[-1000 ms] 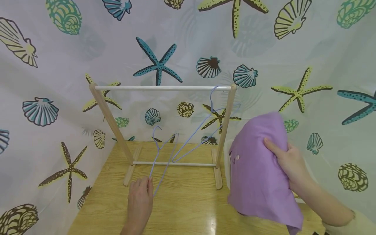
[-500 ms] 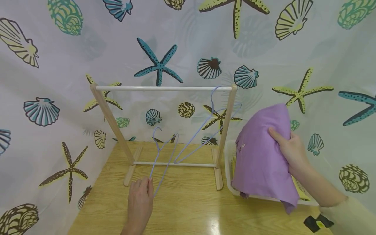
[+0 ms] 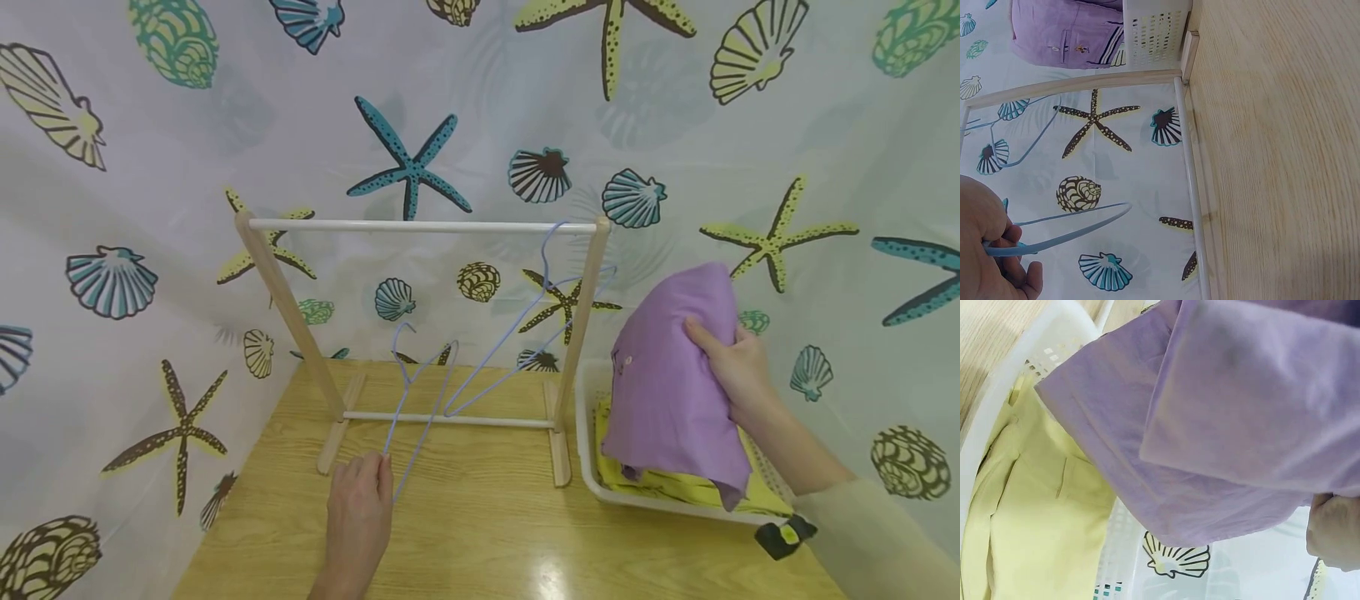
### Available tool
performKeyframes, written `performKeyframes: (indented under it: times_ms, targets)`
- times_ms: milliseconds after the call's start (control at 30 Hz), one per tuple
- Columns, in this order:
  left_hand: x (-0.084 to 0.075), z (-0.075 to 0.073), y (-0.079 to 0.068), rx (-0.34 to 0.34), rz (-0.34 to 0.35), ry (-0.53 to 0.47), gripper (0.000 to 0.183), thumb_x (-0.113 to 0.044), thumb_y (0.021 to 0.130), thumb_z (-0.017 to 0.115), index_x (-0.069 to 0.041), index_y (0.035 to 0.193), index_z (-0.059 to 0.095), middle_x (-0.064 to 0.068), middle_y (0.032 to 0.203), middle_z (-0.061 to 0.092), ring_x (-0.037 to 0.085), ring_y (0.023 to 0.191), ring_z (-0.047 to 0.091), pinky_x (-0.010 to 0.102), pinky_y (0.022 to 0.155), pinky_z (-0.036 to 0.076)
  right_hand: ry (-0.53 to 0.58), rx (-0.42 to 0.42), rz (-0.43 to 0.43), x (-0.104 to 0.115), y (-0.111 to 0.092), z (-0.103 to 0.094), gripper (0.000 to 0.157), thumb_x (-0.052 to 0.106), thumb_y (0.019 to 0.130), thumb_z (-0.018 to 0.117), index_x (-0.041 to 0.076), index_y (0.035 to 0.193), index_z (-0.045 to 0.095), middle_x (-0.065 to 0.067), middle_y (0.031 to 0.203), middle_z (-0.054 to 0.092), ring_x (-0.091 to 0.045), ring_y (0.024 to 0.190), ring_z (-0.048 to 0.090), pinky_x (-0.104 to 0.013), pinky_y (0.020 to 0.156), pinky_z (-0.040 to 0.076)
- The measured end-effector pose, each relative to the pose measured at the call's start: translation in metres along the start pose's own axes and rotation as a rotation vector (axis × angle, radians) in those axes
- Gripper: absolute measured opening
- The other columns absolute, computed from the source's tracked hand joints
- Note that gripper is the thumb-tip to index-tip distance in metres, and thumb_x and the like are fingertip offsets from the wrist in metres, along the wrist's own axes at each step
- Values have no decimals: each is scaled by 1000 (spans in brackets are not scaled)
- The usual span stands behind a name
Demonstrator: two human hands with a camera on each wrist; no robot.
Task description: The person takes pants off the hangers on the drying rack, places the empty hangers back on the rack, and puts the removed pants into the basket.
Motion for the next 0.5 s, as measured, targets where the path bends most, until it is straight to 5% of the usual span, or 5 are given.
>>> performKeyframes:
  times_ms: [500]
  targets:
    - [-2,-2,0,-10,14,-2,20,6,91,73,-4,78,61,-2,62,49,5,62,33,17,55,28,5,19,30,-24,15,19,62,51,97,71,6,135,52,25,81,64,4,78,65,-18,70,56]
Point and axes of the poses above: each hand's wrist, its own y-axis towards the middle knuckle, its own z-axis out of the palm, x = y × z, the point moved 6 cm from there along y, towards the middle knuckle
